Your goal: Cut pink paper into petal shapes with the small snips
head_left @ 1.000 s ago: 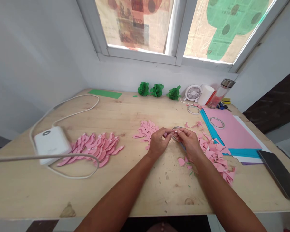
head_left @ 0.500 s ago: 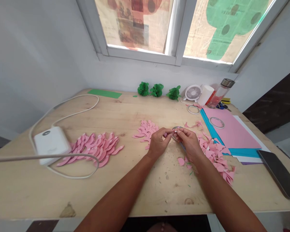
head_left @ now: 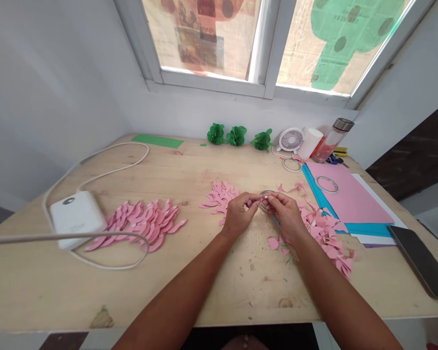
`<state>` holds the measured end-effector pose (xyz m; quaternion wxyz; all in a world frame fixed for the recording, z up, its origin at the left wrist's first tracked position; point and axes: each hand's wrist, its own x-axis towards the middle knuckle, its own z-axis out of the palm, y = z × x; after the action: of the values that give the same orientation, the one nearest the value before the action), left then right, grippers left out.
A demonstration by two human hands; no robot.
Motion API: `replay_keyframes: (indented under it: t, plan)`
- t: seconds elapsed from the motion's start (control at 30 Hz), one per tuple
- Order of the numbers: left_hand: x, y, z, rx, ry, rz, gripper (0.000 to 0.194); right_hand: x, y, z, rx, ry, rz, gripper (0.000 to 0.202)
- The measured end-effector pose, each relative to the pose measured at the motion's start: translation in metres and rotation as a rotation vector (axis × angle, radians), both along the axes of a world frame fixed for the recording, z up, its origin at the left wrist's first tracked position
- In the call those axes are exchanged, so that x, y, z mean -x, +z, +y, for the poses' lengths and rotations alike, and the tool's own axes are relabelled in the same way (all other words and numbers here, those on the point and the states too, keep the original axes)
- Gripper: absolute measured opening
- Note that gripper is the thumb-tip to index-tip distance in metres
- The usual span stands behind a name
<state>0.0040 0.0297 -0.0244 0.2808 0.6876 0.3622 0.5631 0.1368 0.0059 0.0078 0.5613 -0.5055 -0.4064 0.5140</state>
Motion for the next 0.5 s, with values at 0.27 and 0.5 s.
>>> replay_keyframes:
  t: [0.27,0.5]
  plan:
    - [0.0006,0.0031,-0.0006,0.014,0.029,-0.008,0.008,-0.0001,-0.0021,0.0003,-0.013,0.005,0.032,0.021]
    - [0.0003,0.0031,-0.0016,-0.008,0.044,0.003,0.008,0.002,-0.003,-0.0005,-0.023,0.025,-0.016,0.023]
